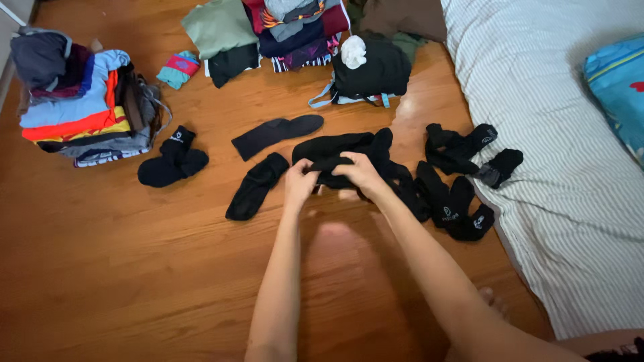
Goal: The person sits on the floor and folds black socks one by one, rolling them into compact bundles and placing them in a small pile. The person handles each sock individually, turning and rolling them to create a neat stack.
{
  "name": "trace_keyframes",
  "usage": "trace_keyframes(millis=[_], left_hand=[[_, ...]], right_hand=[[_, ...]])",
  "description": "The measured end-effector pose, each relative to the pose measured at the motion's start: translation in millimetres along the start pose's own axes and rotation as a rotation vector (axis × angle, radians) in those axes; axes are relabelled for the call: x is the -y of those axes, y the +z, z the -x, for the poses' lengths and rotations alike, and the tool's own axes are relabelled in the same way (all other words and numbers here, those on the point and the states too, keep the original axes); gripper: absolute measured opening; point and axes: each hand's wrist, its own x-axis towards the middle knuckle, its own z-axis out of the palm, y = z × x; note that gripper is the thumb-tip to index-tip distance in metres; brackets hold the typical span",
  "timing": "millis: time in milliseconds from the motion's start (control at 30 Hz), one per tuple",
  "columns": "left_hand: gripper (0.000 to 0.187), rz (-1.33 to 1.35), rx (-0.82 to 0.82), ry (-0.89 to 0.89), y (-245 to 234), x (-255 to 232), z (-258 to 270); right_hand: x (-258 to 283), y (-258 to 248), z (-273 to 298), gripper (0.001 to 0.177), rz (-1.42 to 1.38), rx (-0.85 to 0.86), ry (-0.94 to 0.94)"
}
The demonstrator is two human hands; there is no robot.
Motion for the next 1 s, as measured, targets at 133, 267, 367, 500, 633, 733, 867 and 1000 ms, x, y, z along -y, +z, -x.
trace_keyframes(millis=[133, 267, 367, 500, 633, 733, 867, 1000], left_hand=[[0.005, 0.599, 0.115, -0.084, 8, -2, -1], [0.008, 0.837, 0.189, -0.223, 12, -27, 13], [0.021, 0.778, 0.218, -0.126, 9, -32, 22], [0.025, 0.552, 0.224, 0.246, 16, -21, 4], [0.013, -0.099, -0.086, 0.180, 22, 14, -7], [0.018, 0.089, -0.102, 0.171, 26, 51, -24], [0.031, 0.873, 0.151, -0.016, 35, 40, -23], [0.034, 0.664, 0.254, -0.280, 13, -6, 13]], right_hand=[[-19, -5, -17, 0.019, 0.709, -0.298, -0.232], [-38, -8, -37, 0.013, 0.188, -0.316, -0.176], [-42, -23, -49, 0.027, -0.362, -0.180, -0.020], [-33, -28, -41, 0.030, -0.740, -0.065, 0.198], [-19, -16, -21, 0.028, -0.764, 0.072, 0.189], [-22, -3, -22, 0.033, -0.183, 0.030, -0.122], [-28, 2, -27, 0.036, 0.427, -0.301, -0.194], [-38, -6, -36, 0.033, 0.273, -0.356, -0.171]])
